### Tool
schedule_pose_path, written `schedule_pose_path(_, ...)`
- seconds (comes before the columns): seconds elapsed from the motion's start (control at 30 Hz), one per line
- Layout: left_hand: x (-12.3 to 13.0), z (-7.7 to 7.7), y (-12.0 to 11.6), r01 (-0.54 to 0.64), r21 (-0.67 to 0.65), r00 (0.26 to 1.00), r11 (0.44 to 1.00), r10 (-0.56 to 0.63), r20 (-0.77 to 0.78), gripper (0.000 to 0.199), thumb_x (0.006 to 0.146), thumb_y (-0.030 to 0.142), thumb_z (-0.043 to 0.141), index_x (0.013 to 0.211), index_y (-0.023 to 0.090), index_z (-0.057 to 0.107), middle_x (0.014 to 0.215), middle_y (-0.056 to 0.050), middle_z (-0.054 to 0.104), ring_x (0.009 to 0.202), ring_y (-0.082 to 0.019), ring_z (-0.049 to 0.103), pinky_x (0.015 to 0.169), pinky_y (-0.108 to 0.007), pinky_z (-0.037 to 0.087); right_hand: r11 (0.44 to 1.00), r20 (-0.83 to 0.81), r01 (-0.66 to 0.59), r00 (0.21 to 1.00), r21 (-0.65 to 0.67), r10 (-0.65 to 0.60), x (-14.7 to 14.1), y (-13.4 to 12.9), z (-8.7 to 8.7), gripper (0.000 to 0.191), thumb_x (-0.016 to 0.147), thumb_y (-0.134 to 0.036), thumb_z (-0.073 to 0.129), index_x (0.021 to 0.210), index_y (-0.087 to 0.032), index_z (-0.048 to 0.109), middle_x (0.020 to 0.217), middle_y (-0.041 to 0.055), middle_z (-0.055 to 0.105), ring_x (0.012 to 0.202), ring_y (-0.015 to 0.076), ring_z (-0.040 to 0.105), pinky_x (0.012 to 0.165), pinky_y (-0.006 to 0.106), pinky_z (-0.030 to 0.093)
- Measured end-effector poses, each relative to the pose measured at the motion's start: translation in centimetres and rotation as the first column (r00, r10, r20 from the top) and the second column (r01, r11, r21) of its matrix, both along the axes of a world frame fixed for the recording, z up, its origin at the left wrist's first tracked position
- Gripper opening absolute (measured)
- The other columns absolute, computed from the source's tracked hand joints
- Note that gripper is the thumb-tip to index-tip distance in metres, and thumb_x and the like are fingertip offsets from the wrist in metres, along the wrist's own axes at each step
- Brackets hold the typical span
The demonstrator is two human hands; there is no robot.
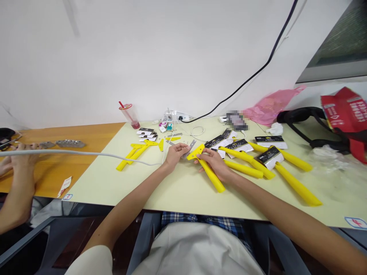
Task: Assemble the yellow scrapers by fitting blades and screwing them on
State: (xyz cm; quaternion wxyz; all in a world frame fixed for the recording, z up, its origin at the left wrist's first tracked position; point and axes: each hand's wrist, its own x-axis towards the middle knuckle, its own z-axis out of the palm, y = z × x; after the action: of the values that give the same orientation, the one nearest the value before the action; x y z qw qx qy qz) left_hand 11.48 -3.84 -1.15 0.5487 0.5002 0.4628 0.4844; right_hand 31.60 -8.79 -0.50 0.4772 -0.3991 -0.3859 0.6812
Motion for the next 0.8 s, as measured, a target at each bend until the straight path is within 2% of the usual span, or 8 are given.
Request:
schedule_pose_path(0.23, 0.00, -0.14, 0.00, -0.005, 0.017, 1.000, 1.000, 0.005, -0.022, 0.052, 0.064, 0.056, 0.098, 0.093, 0.017, 0.080, 0.080, -0.003, 0.074, 0.074, -0.016, 0.066, 0.069, -0.028, 0.049, 1.000, -0.012, -0.006, 1.000, -0.006, 0.006, -0.02, 0.08, 0.01, 0.040, 0.074, -0.027, 0.096, 0.101, -0.020, 0.067, 0.113, 0.0125, 0.082, 0.089, 0.0260, 0.083, 0.051, 0.027, 0.068)
schedule_pose_path(0.5, 0.25, 0.08, -0.28, -0.019, 0.020, 1.000, 1.000, 0.019, -0.006, 0.050, 0.063, 0.056, 0.099, 0.088, 0.018, 0.079, 0.076, -0.002, 0.072, 0.070, -0.015, 0.061, 0.064, -0.027, 0.044, 1.000, -0.026, -0.007, 1.000, -0.025, 0.006, -0.05, -0.02, 0.19, 0.039, 0.075, -0.023, 0.095, 0.102, -0.018, 0.067, 0.119, 0.0157, 0.081, 0.094, 0.0298, 0.084, 0.051, 0.031, 0.070)
schedule_pose_path(0.8, 0.34, 0.17, -0.34, -0.050, 0.034, 0.999, 0.998, 0.050, 0.014, 0.050, 0.064, 0.057, 0.098, 0.088, 0.019, 0.076, 0.075, -0.003, 0.073, 0.074, -0.018, 0.067, 0.068, -0.029, 0.048, 1.000, -0.040, -0.003, 0.999, -0.031, 0.001, -0.13, -0.05, 0.22, 0.034, 0.078, -0.020, 0.093, 0.099, -0.019, 0.067, 0.116, 0.0142, 0.082, 0.092, 0.0289, 0.084, 0.050, 0.030, 0.069)
